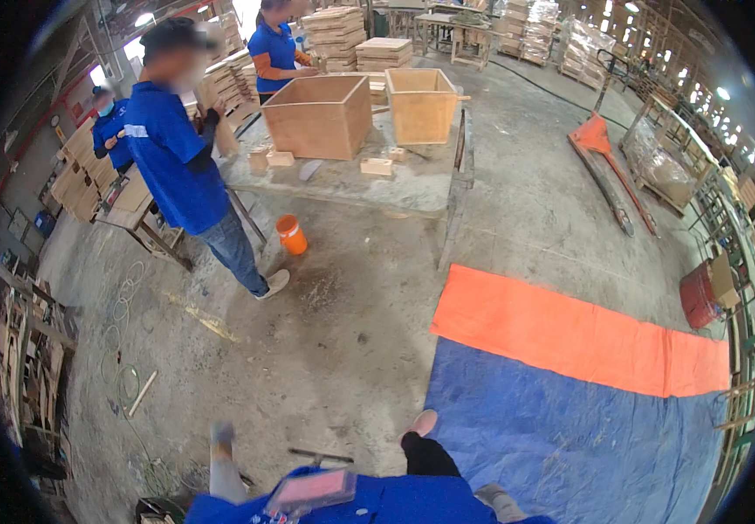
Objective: The person sits on the floor to prepare materials, mixing a substance in a container and pouring it into a larger bucket. They then stand and apply glue to the holes of wooden blocks using a brush, working alongside other workers in a factory setting.
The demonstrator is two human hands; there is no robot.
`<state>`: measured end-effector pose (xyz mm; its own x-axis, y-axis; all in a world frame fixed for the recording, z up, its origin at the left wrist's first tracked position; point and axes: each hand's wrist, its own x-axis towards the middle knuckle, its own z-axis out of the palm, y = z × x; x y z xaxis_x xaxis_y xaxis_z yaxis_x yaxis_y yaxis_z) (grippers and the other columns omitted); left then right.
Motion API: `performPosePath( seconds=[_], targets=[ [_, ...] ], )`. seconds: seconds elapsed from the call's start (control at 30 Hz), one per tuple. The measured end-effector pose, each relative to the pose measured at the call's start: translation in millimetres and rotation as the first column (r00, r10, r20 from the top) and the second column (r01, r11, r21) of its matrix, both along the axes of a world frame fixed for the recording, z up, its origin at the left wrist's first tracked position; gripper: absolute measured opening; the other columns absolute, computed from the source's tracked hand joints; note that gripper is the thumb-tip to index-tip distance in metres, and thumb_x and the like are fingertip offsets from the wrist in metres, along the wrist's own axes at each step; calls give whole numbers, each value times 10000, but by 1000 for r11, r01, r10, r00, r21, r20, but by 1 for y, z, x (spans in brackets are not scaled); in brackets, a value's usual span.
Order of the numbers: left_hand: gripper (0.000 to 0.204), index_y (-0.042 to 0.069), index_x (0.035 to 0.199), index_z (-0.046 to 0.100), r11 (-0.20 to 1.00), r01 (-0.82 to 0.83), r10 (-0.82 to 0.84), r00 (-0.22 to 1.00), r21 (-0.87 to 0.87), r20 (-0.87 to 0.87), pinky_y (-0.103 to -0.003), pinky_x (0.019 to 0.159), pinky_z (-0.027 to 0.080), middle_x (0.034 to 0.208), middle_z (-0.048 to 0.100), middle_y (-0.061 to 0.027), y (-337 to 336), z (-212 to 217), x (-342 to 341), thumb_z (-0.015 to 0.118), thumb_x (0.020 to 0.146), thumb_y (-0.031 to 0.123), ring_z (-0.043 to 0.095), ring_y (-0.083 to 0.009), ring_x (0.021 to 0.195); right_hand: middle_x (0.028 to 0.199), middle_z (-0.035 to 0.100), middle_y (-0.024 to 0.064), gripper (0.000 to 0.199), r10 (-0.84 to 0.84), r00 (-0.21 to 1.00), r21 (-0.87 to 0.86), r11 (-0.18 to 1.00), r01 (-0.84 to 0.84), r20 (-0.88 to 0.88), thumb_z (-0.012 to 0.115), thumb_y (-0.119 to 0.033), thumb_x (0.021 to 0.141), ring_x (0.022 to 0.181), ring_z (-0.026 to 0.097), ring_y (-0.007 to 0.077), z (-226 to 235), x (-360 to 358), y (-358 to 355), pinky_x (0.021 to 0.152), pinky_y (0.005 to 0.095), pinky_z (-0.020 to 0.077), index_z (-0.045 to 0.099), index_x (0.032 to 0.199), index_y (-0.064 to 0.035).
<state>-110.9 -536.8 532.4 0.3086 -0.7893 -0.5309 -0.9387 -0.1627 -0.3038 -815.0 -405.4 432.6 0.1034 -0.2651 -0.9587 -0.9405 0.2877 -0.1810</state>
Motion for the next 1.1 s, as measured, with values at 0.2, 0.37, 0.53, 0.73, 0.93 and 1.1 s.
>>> performPosePath(
  seconds=[0.2,0.37,0.53,0.73,0.93,1.1],
  targets=[
    [382,-8,953,642,833,-525,19,342,-174,-940,-343,753,473,901,662,-164,-268,-11,-270,574,792,331,623,-227,813,982,641,154,206,195,928,-380,870,-313,-319,504,-165,809,868,625,293,2,-97,-100,764,394,500,655,914,-74],
    [397,15,1097,574,998,45,-40,160,-33,-986,-319,835,451,1034,630,-128,-364,29,-499,592,816,296,589,-199,939,896,647,104,365,-707,478,-457,241,856,521,597,-216,767,768,608,173,47,-186,-241,701,305,482,608,1044,21],
    [407,40,1106,571,932,327,-240,245,-153,-939,-355,863,444,1063,612,-154,-479,47,-622,560,813,323,583,-259,975,823,633,61,267,-680,440,-536,81,840,587,587,-180,786,672,582,145,69,-302,-396,626,302,485,615,960,20],
    [372,57,1038,593,784,423,-579,233,-455,-781,-401,797,460,997,612,-152,-676,55,-774,571,784,328,575,-326,926,809,618,50,237,-804,438,-559,163,813,402,570,-196,801,663,571,144,55,-435,-553,607,298,475,608,939,-6],
    [337,70,1035,587,731,311,-592,-156,-608,-791,-416,808,451,1008,603,-154,-834,137,-993,581,755,256,571,-335,927,796,602,40,210,-806,551,-456,416,787,216,552,-211,816,653,559,142,43,-543,-741,588,294,466,602,917,-33],
    [322,65,999,599,691,375,-609,-156,-617,-777,-440,757,460,955,610,-179,-987,99,-1062,588,739,254,582,-357,884,785,590,31,192,-678,723,-403,630,664,130,538,-223,829,646,550,141,28,-644,-927,573,290,458,596,899,-55]
  ],
)
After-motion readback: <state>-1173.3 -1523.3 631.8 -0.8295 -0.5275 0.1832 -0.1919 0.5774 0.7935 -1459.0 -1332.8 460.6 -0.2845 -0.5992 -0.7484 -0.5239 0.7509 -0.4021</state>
